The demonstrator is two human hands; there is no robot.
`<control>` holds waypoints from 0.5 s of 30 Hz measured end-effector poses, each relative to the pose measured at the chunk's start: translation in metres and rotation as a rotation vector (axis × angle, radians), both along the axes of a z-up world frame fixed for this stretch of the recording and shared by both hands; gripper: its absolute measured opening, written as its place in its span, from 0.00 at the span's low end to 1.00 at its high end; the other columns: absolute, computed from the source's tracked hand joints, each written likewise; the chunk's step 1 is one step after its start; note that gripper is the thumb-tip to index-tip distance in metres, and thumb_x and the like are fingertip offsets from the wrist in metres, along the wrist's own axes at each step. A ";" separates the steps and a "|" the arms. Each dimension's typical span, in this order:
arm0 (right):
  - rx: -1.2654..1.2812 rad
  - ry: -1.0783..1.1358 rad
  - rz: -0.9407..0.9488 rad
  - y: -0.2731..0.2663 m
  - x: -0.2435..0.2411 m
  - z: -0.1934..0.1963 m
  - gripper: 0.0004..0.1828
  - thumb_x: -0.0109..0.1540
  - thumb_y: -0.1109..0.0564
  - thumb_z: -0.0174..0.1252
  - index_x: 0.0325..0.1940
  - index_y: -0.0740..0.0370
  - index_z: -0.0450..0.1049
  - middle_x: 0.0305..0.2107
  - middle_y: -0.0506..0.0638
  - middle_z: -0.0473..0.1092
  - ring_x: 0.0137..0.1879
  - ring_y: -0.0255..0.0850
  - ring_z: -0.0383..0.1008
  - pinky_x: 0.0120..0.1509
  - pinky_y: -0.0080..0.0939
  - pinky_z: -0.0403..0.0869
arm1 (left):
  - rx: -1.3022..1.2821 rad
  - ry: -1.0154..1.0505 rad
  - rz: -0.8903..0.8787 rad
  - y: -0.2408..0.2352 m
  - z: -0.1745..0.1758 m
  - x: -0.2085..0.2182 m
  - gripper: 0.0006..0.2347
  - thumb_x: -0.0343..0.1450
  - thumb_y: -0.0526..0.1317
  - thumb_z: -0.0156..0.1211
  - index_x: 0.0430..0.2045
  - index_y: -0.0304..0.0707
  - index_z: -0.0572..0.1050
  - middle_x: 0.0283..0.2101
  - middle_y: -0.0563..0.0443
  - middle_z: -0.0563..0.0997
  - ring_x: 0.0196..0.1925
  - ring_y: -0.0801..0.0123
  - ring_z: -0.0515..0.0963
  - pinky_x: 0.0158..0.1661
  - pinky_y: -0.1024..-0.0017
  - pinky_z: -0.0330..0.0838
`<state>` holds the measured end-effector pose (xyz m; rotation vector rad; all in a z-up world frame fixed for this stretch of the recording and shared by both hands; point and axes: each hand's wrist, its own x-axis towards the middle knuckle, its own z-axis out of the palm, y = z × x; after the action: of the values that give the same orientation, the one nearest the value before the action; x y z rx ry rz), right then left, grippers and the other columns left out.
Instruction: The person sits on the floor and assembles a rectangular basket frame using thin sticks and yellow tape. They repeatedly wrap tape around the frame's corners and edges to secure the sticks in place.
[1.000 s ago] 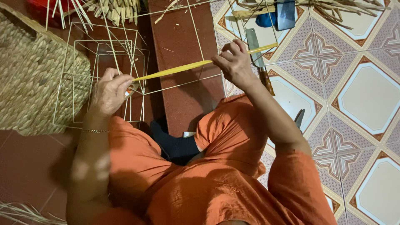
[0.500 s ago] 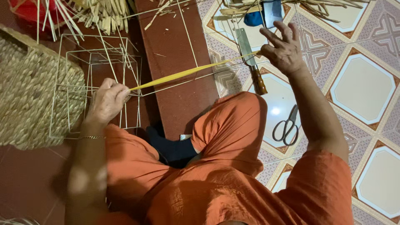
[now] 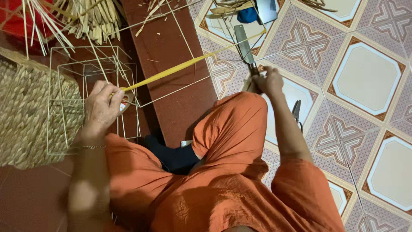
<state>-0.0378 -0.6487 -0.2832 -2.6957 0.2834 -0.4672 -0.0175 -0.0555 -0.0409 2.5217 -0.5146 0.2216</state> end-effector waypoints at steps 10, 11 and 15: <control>0.029 0.153 -0.160 -0.008 -0.041 -0.026 0.19 0.56 0.44 0.68 0.36 0.62 0.76 0.36 0.63 0.75 0.41 0.62 0.77 0.48 0.59 0.74 | -0.154 0.033 -0.134 -0.011 -0.006 -0.015 0.05 0.74 0.35 0.64 0.39 0.30 0.81 0.39 0.45 0.77 0.38 0.66 0.78 0.38 0.68 0.74; 0.068 0.188 -0.197 -0.014 -0.043 -0.024 0.20 0.56 0.44 0.69 0.37 0.62 0.75 0.35 0.64 0.75 0.41 0.62 0.77 0.48 0.59 0.74 | -0.164 0.040 -0.142 -0.008 -0.008 -0.015 0.05 0.74 0.34 0.64 0.39 0.29 0.81 0.39 0.46 0.77 0.38 0.67 0.79 0.38 0.69 0.74; 0.207 0.158 -0.302 -0.037 -0.047 -0.021 0.24 0.57 0.46 0.70 0.42 0.65 0.70 0.34 0.65 0.74 0.42 0.64 0.76 0.47 0.61 0.73 | -0.033 0.022 -0.017 0.008 -0.012 0.000 0.04 0.78 0.34 0.63 0.40 0.32 0.82 0.41 0.46 0.78 0.38 0.68 0.77 0.33 0.72 0.74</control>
<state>-0.0852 -0.6855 -0.3043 -2.4975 0.7478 -0.2893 -0.0176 -0.0471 -0.0533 2.4844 -0.5188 0.1940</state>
